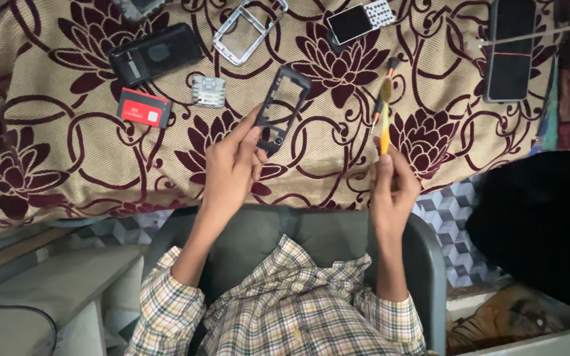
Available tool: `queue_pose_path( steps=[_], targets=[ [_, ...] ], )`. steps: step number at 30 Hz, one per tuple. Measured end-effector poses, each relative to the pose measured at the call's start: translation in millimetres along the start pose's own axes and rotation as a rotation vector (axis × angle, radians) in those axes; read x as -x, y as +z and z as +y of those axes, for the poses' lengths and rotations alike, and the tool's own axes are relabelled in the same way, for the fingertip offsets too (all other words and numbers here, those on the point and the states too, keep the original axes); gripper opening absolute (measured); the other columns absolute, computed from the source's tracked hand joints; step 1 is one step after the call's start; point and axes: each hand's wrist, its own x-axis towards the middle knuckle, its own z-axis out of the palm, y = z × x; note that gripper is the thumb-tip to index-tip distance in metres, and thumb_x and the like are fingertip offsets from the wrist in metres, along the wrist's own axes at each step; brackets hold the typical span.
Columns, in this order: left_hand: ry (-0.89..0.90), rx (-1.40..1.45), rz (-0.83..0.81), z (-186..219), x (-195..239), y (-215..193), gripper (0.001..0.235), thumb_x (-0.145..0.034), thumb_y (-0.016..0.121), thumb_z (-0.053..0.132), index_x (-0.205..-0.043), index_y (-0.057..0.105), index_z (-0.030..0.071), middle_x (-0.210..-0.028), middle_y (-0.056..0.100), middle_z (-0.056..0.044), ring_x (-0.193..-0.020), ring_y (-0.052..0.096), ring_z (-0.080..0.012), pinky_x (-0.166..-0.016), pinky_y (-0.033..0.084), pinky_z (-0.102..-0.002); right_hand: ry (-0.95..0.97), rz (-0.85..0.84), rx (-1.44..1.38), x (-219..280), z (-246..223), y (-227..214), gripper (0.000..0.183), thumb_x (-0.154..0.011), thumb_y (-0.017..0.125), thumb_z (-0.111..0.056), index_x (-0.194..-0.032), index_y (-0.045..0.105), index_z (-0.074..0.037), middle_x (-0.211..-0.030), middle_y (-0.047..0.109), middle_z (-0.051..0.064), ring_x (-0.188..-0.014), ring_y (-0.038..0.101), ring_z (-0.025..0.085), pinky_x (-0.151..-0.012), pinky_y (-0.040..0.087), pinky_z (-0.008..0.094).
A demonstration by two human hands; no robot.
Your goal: The person cleans a black phone frame and a green circuit board using a screwdriver and a toothbrush. They scrub the frame and board, then place the frame aside and continue cleaning the circuit board.
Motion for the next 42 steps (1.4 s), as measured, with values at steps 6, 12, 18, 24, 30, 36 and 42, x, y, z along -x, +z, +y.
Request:
queue_pose_path(
  steps=[6,12,18,24,30,36,42],
  targets=[
    [0.294,-0.280,0.100,8,11,7,0.033,-0.106,0.062,0.014,-0.139,0.065,0.010,-0.089,0.070,-0.006,-0.067,0.064,-0.0097,-0.057,0.051,-0.026,0.059,-0.003,0.031,12,-14,-2,0.027,-0.109,0.058,-0.017,-0.123,0.071,0.003,-0.077,0.053,-0.005,-0.061,0.042,0.001,-0.052,0.031,0.019],
    [0.689,-0.910,0.175,13,20,10,0.027,-0.086,0.077,0.009,-0.113,0.075,0.008,-0.133,0.065,-0.020,-0.113,0.063,-0.0367,-0.086,0.057,-0.042,-0.334,-0.055,0.299,15,-31,3,0.016,-0.099,0.072,0.002,-0.115,0.074,0.005,-0.097,0.071,0.008,-0.083,0.065,0.009,-0.071,0.050,0.023],
    [0.678,-0.643,0.058,4,1,5,0.027,-0.085,0.084,0.013,-0.101,0.064,0.003,-0.137,0.064,-0.018,-0.128,0.058,-0.0391,-0.108,0.049,-0.046,-0.338,-0.238,0.532,19,-39,11,0.030,-0.089,0.072,0.003,-0.117,0.078,-0.005,-0.095,0.073,0.007,-0.073,0.066,0.013,-0.060,0.051,0.024],
    [0.602,-0.575,0.015,2,3,-4,0.054,-0.079,0.088,0.013,-0.124,0.062,0.000,-0.125,0.067,-0.016,-0.120,0.060,-0.0367,-0.104,0.050,-0.045,-0.331,-0.086,0.847,5,-43,-13,0.032,-0.087,0.071,0.000,-0.112,0.081,-0.016,-0.099,0.072,0.002,-0.085,0.062,0.018,-0.082,0.042,0.036],
    [0.520,-0.535,0.032,3,-1,1,0.072,-0.072,0.089,0.013,-0.135,0.056,0.000,-0.120,0.068,-0.014,-0.112,0.061,-0.0343,-0.098,0.051,-0.043,-0.460,-0.219,0.874,15,-33,15,0.040,-0.082,0.067,-0.002,-0.115,0.081,-0.018,-0.108,0.068,0.002,-0.107,0.056,0.022,-0.102,0.031,0.042],
    [0.584,-0.538,0.058,-2,-2,-2,0.071,-0.074,0.091,0.016,-0.134,0.057,0.001,-0.121,0.068,-0.014,-0.114,0.061,-0.0342,-0.099,0.051,-0.043,-0.416,-0.121,0.889,-8,-45,6,0.036,-0.088,0.068,-0.002,-0.116,0.080,-0.021,-0.110,0.069,0.000,-0.108,0.056,0.022,-0.106,0.027,0.045],
    [0.593,-0.532,0.046,1,-1,-2,0.072,-0.073,0.089,0.015,-0.135,0.057,0.000,-0.123,0.068,-0.015,-0.114,0.062,-0.0341,-0.099,0.052,-0.042,-0.489,-0.252,0.821,0,-29,27,0.036,-0.085,0.069,-0.003,-0.114,0.080,-0.021,-0.108,0.066,0.001,-0.106,0.055,0.022,-0.101,0.028,0.044]
  ],
)
